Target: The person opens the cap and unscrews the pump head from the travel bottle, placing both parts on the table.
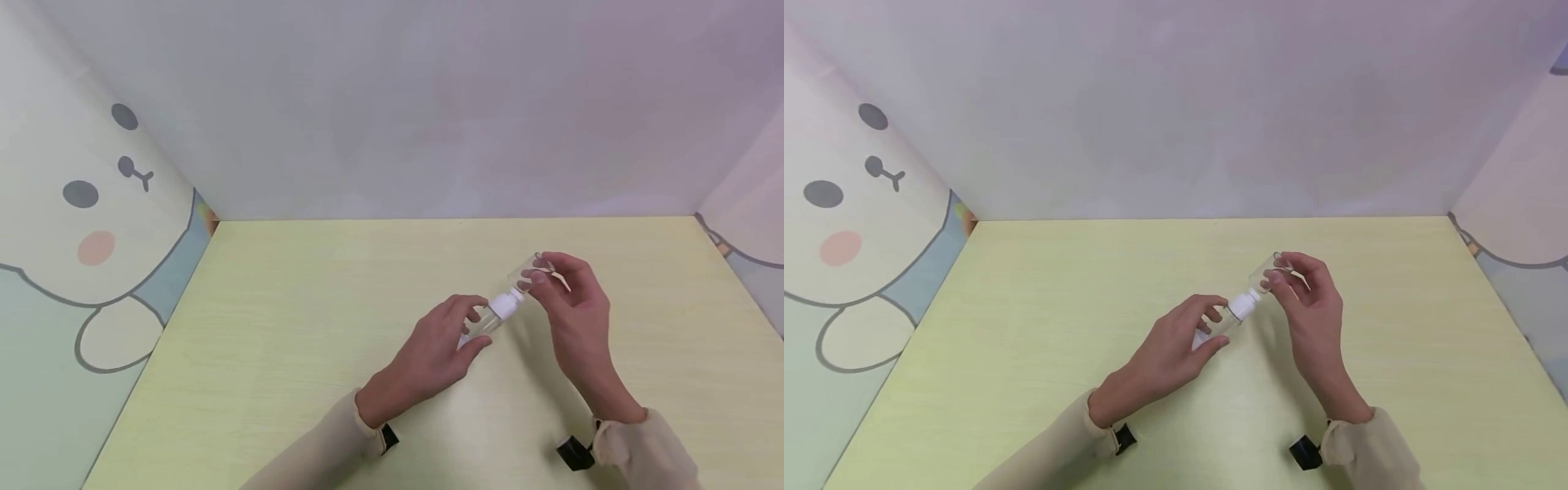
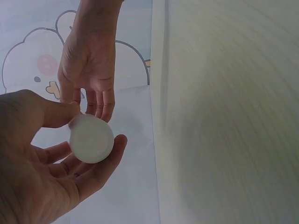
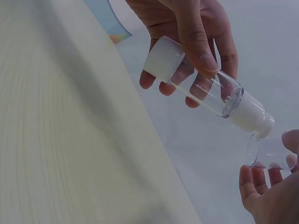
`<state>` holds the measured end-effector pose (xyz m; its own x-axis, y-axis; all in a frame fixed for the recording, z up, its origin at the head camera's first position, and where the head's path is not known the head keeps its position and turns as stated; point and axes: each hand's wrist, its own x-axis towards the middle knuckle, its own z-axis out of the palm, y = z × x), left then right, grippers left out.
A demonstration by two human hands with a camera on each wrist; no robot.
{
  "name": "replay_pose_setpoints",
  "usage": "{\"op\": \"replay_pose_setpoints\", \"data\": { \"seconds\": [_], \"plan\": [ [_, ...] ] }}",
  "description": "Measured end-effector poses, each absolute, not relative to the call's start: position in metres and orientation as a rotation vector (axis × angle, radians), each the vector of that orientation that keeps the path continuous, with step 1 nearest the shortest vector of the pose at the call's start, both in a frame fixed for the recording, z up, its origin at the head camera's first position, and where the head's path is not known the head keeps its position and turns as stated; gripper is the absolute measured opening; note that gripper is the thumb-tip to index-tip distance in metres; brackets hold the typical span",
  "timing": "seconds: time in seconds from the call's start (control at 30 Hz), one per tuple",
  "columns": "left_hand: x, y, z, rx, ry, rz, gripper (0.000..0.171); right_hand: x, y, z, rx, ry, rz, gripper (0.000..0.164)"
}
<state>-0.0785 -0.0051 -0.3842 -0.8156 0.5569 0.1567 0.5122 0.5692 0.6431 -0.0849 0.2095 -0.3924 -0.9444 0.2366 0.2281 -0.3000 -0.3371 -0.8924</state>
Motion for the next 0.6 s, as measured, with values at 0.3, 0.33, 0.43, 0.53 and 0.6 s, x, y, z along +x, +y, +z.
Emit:
{"op": "replay_pose_setpoints", "data": {
  "seconds": [0.3,0.33,0.43,0.53,0.6],
  "plan": [
    [-0.079,-0.007,-0.387,0.938,2.696,1.111,0.047,-0.096,0.214,-0.399,-0.108,-1.809,2.200,0.038],
    [-0.079,-0.007,-0.387,0.938,2.697,1.112,0.047,-0.097,0.216,-0.401,-0.123,-1.825,2.194,0.038],
    [-0.079,-0.007,-0.386,0.933,2.695,1.117,0.047,-0.100,0.219,-0.404,-0.149,-1.860,2.183,0.037],
    [-0.078,-0.007,-0.385,0.921,2.689,1.122,0.046,-0.102,0.221,-0.407,-0.172,-1.910,2.152,0.037],
    [-0.078,-0.007,-0.384,0.913,2.684,1.122,0.047,-0.104,0.221,-0.409,-0.194,-1.945,2.123,0.037]
  ]
}}
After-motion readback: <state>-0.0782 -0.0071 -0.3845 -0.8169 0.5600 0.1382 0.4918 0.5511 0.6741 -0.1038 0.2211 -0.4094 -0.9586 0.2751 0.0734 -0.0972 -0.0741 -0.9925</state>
